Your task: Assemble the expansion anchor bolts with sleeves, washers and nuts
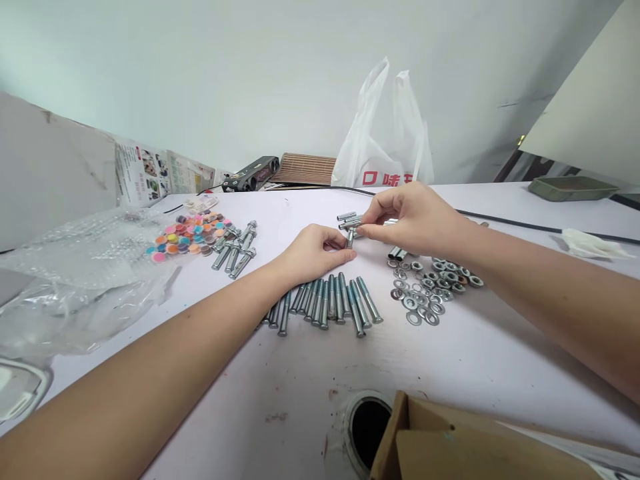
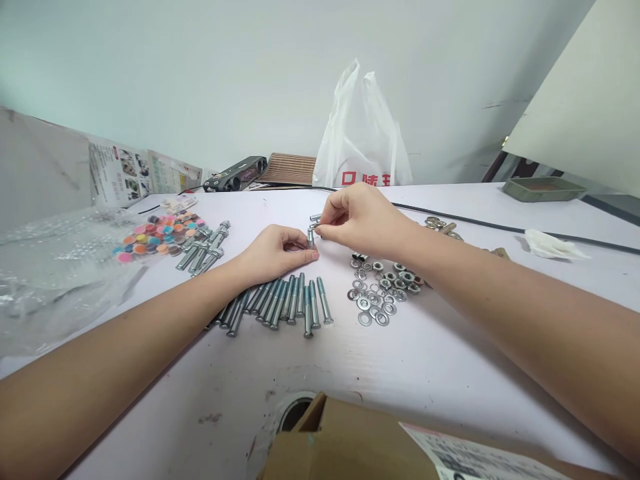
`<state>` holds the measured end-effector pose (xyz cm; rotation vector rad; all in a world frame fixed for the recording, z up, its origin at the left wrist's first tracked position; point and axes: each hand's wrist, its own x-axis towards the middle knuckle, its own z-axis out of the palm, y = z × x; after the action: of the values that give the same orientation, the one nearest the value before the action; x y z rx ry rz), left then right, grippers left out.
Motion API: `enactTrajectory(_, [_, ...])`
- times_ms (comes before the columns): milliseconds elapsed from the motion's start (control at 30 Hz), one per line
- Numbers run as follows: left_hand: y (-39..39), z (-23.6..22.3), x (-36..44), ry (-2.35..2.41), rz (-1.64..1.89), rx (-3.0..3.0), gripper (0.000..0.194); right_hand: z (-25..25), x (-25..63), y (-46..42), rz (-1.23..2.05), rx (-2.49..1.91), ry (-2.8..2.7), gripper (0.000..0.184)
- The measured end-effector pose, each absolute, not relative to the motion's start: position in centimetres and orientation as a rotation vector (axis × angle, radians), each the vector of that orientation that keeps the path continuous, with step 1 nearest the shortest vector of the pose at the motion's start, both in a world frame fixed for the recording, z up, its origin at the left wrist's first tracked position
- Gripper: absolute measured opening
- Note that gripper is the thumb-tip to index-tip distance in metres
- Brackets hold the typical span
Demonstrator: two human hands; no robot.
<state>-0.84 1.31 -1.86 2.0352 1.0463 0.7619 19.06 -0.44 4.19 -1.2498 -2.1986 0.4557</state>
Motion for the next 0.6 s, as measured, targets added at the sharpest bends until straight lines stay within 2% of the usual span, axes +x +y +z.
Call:
enactTrajectory(433, [1.4,-2.0,-0.9,1.016,0.769,2.116,0.026,3.2,19.0,-0.1,0.496,-1.064,-2.234,0.014])
enactTrajectory(600, [1.2,-1.9,-0.8,1.008,0.796,2.097,0.022,3.1,19.2,-0.3,0.310,-0.916,-2.339,0.015])
